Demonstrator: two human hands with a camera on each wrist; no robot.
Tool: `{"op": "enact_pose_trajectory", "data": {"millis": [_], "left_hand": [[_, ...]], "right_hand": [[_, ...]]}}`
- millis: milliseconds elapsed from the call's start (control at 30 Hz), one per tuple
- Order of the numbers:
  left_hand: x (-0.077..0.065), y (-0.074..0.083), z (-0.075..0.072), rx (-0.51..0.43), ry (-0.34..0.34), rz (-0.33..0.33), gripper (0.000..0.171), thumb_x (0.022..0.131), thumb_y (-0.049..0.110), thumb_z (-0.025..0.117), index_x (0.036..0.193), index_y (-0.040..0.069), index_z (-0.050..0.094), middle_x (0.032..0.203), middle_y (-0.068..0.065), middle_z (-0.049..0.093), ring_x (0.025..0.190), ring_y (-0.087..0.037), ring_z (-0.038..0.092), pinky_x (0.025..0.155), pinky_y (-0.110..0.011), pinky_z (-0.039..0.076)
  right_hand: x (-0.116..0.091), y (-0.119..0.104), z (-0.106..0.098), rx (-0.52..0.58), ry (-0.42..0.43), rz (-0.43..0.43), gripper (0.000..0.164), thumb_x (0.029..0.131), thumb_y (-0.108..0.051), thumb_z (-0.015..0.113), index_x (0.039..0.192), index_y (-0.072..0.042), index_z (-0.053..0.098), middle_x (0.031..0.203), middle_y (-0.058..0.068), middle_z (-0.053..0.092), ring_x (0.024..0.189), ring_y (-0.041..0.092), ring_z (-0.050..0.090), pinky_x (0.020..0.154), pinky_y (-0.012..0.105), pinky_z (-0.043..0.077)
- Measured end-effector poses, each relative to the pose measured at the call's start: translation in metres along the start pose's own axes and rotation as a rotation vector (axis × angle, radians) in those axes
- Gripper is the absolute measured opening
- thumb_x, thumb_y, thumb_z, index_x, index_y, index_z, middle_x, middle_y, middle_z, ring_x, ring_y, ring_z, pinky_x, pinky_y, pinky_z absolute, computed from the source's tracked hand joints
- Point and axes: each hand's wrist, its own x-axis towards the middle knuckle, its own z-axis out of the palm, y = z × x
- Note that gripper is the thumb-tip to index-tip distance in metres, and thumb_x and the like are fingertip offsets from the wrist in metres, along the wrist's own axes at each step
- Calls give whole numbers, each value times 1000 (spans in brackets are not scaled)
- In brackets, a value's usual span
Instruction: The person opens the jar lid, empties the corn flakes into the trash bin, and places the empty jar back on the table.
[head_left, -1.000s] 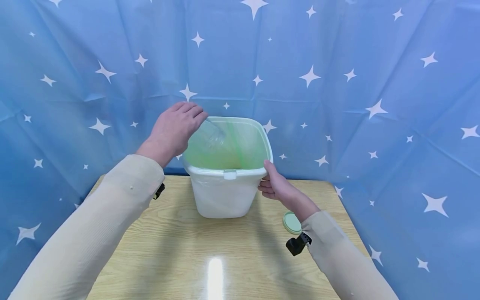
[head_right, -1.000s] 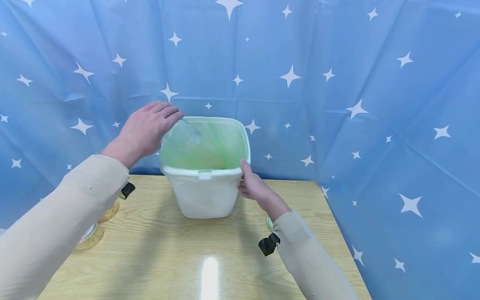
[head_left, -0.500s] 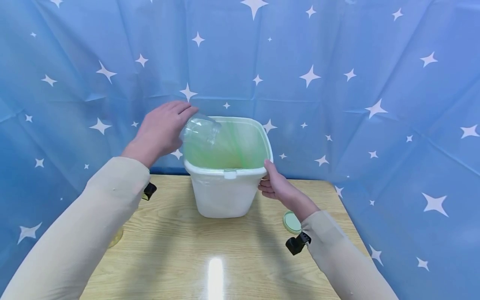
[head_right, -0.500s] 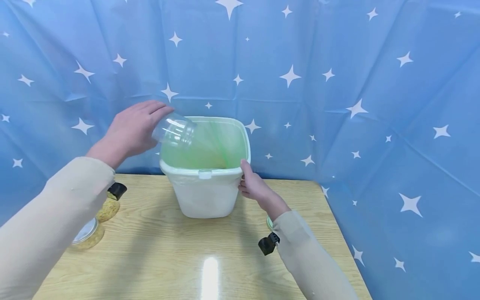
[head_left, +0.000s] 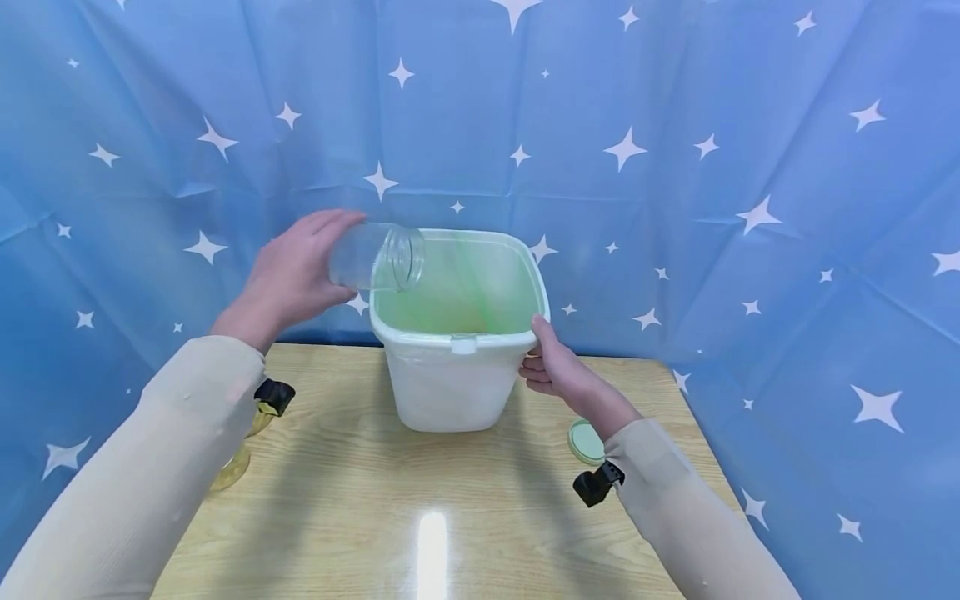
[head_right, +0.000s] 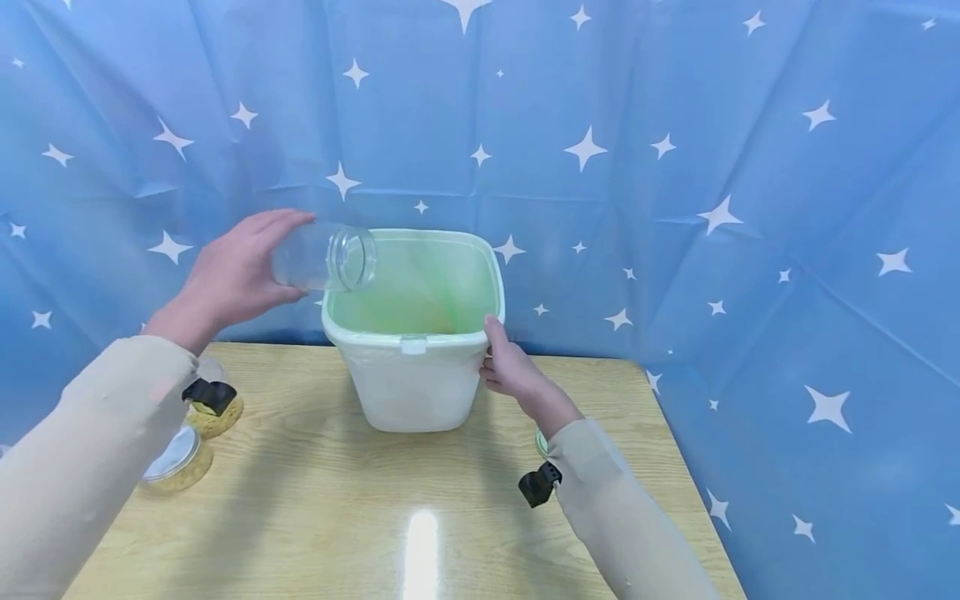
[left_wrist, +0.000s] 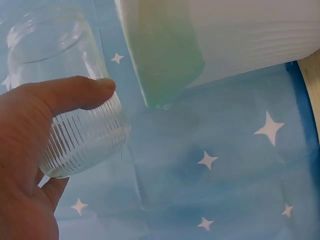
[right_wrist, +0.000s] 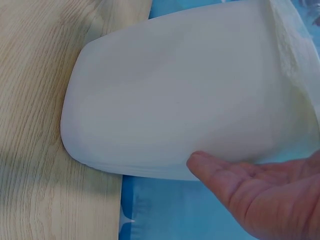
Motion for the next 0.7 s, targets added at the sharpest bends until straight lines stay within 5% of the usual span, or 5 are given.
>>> {"op": "enact_pose_trajectory", "data": {"millis": [367,700], "left_hand": [[-17,-14,9,-200,72,-119,98,66,22,88,150,18,37,154,-10,41,141,-38,37,115,-60,26],[-44,-31,32,-368,152,-265,93,69,29,88,147,16,40,142,-16,51,123,-39,49,95,-61,42]], "right_hand": [[-1,-2,-3,15,-6,-7,89,96,-68,9,152,0,17,154,30,28,142,40,35,115,48,36],[0,0,-1,16,-11,-1,90,96,-69,9,152,1,18,154,30,28,142,40,35,115,48,35]]}}
